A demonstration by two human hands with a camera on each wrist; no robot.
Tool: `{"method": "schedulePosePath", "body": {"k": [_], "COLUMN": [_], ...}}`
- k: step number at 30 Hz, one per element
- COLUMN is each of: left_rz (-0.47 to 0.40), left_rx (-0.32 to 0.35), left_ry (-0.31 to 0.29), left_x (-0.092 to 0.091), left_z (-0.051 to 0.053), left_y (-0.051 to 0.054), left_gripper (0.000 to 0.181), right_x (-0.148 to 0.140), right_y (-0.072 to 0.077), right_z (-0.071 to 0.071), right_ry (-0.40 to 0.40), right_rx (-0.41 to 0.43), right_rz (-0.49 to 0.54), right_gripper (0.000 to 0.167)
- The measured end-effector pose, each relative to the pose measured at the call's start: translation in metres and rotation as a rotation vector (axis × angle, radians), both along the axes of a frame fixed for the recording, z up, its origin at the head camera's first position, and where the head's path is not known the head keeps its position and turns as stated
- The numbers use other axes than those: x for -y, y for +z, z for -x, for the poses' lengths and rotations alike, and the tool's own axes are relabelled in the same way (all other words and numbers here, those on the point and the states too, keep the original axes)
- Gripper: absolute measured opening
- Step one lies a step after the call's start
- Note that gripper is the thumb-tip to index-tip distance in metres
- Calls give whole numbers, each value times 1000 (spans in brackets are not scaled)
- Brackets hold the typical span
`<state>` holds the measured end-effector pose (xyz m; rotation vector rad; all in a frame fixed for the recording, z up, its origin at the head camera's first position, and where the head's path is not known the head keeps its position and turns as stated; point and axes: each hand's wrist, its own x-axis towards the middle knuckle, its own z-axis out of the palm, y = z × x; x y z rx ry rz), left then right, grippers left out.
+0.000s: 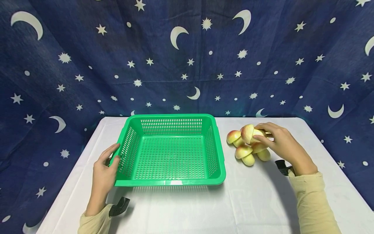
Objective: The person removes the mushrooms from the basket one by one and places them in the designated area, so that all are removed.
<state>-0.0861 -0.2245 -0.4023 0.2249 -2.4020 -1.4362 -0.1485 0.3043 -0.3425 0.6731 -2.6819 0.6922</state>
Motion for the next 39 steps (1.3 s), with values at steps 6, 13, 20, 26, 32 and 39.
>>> {"method": "schedulePosePath", "body": {"k": [6, 13, 20, 26, 32, 39], "left_rz": [1, -4, -4, -2, -2, 4], "left_rx": [0, -9, -9, -9, -7, 3], "left_ry": [-5, -8, -12, -5, 11, 2], "left_x": [0, 0, 0, 0, -1, 1], "left_z": [0, 0, -1, 0, 1, 0], "left_y": [0, 0, 1, 0, -2, -1], "left_gripper": [40, 40, 40, 40, 41, 41], "right_x": [-11, -21, -31, -39, -47, -57], "right_y": [-5, -7, -9, -14, -19, -27], "right_z": [0, 0, -1, 0, -1, -2], "right_ry": [-34, -98, -158, -192, -227, -261], "right_rx": [-34, -20, -6, -30, -2, 39], "right_rz": [4, 14, 29, 28, 46, 62], "right_gripper": [27, 29, 28, 25, 26, 30]}}
